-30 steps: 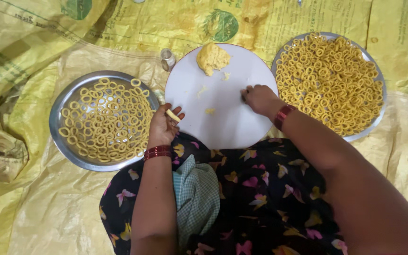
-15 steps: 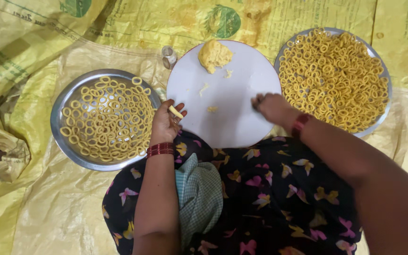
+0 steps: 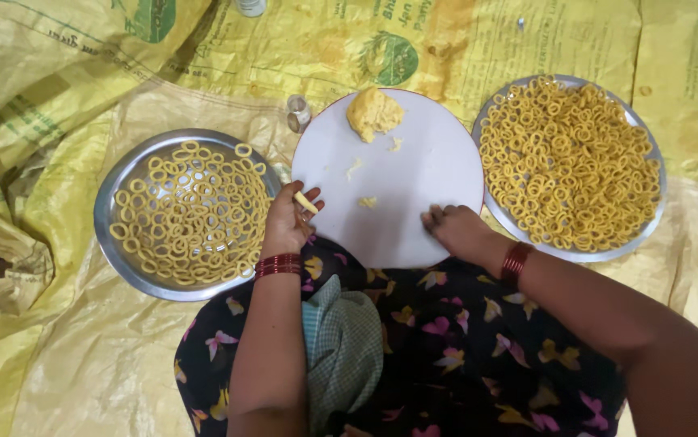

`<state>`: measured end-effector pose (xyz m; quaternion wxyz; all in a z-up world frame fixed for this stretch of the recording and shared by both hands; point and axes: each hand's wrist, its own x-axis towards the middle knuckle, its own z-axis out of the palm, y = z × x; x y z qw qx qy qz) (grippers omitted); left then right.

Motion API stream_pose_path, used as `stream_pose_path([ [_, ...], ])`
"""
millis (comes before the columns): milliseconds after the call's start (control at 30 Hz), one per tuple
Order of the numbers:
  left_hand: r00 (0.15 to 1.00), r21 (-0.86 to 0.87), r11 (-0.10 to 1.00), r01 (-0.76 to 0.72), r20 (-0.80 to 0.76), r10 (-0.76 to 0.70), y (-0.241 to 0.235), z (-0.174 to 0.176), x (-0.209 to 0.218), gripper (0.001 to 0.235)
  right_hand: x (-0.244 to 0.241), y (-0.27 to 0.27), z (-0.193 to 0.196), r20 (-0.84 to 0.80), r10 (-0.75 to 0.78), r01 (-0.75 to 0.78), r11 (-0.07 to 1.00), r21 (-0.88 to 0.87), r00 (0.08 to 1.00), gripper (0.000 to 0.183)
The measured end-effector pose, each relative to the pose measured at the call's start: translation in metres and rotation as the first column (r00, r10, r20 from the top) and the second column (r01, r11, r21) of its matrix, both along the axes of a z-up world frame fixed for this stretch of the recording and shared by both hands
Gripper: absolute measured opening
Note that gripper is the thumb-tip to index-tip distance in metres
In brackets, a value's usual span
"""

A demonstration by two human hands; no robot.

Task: The person sits on a yellow tarp and shapes yellow dough into small ring shapes by hand. They roll small pieces of dough into strips, connect the ends to form rings, and place the finished rings onto a metal tray. The process is repeated continuously throughout the clip.

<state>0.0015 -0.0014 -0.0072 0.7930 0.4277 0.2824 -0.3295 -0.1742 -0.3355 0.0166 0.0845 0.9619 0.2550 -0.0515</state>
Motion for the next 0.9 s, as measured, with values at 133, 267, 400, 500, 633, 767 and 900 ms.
stream_pose_path([
  [133,1.000,-0.002,1.000,-0.001,0.001,0.001,-0.001,-0.003,-0.002,0.038,0.028,-0.016,0.000,-0.018,-0.135,0.133,0.988,-0.080,0.991,0.042],
  [267,1.000,-0.001,1.000,-0.007,0.026,0.007,0.000,-0.005,-0.002,0.038,0.087,-0.027,0.001,-0.076,-0.370,0.368,0.929,-0.043,0.926,0.030],
  [400,0.998,0.030,0.999,0.031,0.051,-0.033,-0.005,-0.007,0.001,0.039,0.125,0.015,-0.009,-0.046,-0.415,0.418,0.905,0.076,0.909,0.023],
  [500,0.995,0.019,0.999,0.031,0.095,-0.033,-0.004,-0.013,0.000,0.037,0.147,0.076,-0.027,-0.020,-0.409,0.409,0.908,0.092,0.913,0.022],
  [633,0.996,0.005,1.000,-0.001,0.087,0.001,-0.003,-0.017,-0.001,0.035,0.159,0.149,-0.038,0.056,-0.296,0.287,0.949,0.128,0.954,0.025],
  [767,0.996,-0.002,1.000,-0.023,0.084,0.023,0.002,-0.020,0.002,0.034,0.153,0.166,-0.034,0.160,-0.320,0.300,0.944,0.138,0.934,0.036],
  [900,0.996,-0.031,0.999,-0.034,0.080,0.036,0.002,-0.021,0.001,0.037,0.147,0.118,-0.027,-0.020,-0.488,0.487,0.873,-0.026,0.873,0.047],
])
